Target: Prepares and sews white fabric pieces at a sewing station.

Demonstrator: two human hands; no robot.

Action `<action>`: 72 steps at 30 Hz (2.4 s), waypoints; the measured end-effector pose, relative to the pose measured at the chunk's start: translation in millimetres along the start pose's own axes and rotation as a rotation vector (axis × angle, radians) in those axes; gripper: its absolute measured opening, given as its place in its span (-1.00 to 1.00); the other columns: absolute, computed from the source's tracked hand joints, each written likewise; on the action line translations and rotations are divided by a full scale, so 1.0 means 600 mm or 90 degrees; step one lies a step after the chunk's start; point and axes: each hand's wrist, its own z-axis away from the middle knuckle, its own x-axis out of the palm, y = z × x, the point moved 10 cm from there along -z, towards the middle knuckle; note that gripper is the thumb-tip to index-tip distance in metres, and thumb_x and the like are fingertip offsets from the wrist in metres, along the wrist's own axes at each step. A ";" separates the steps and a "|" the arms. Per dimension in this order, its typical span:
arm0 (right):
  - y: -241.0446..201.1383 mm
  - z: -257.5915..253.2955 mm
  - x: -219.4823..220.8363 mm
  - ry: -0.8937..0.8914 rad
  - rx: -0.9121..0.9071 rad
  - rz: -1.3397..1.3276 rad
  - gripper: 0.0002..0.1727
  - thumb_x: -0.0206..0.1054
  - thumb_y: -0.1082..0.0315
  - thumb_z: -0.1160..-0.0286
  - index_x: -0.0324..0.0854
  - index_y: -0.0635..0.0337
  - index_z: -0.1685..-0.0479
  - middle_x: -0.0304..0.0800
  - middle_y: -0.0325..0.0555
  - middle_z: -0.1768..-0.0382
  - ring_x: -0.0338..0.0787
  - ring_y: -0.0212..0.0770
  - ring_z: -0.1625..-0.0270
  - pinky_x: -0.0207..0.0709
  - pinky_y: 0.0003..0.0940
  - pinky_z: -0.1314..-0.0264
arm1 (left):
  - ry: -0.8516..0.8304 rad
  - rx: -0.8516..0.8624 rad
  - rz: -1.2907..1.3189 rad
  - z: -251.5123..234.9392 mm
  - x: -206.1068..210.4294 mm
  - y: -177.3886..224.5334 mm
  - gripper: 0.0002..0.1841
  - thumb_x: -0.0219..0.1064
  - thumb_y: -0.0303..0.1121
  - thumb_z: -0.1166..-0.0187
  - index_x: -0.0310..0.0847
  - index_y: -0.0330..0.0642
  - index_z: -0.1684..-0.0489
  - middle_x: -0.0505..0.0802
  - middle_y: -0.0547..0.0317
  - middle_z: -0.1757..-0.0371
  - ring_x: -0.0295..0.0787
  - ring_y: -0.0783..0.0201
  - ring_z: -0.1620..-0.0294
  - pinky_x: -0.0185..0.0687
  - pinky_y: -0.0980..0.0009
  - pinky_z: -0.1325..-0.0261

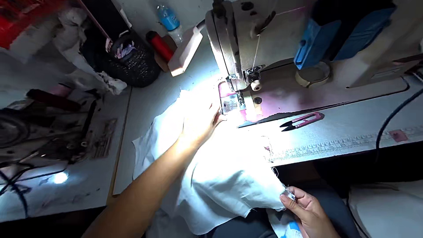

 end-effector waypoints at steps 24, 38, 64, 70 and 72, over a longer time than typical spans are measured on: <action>-0.033 -0.014 0.098 -0.251 -0.093 0.219 -0.91 0.32 0.53 -0.46 0.66 0.29 0.39 0.65 -0.35 0.54 0.56 -0.66 0.49 0.44 -0.71 0.42 | -0.070 -0.047 0.231 -0.017 0.056 -0.023 -0.28 -0.08 0.15 -0.76 0.16 0.03 -0.88 0.35 0.30 -0.85 0.05 0.25 -0.90 -0.29 -0.12 -0.90; -0.043 -0.015 0.142 -0.367 -0.198 0.279 -0.77 0.30 0.48 -0.49 0.57 0.45 0.50 0.52 -0.02 0.61 0.41 -0.45 0.54 0.21 -0.61 0.50 | 0.072 -0.048 0.345 -0.079 0.023 -0.047 -0.79 0.28 -0.20 -0.65 0.80 -0.08 0.18 0.59 0.12 -0.10 0.42 0.22 -0.29 0.23 0.25 -0.41; -0.021 -0.042 0.113 -0.201 0.001 0.121 -0.89 0.36 0.55 -0.42 0.65 0.19 0.43 0.51 -0.53 0.66 0.38 -0.73 0.60 0.25 -0.74 0.53 | 0.095 -0.021 0.318 -0.175 0.032 -0.030 -0.60 0.47 -0.17 -0.40 0.69 -0.22 -0.11 0.82 0.18 0.00 0.67 0.56 -0.14 0.46 0.54 -0.31; -0.018 -0.052 0.095 -0.174 -0.003 0.127 -0.88 0.34 0.57 -0.39 0.65 0.16 0.41 0.56 -0.53 0.64 0.42 -0.73 0.60 0.28 -0.75 0.54 | 0.067 -0.091 0.306 -0.172 0.050 -0.058 -0.54 0.42 -0.04 -0.39 0.68 -0.11 -0.18 0.79 0.14 -0.13 0.63 0.32 -0.29 0.41 0.24 -0.38; -0.022 -0.054 0.088 -0.168 -0.013 0.134 -0.88 0.33 0.57 -0.40 0.65 0.17 0.41 0.57 -0.53 0.63 0.43 -0.73 0.59 0.29 -0.75 0.53 | 0.076 -0.101 0.299 -0.173 0.052 -0.060 -0.52 0.44 -0.02 -0.37 0.68 -0.10 -0.19 0.78 0.16 -0.14 0.63 0.33 -0.29 0.42 0.26 -0.39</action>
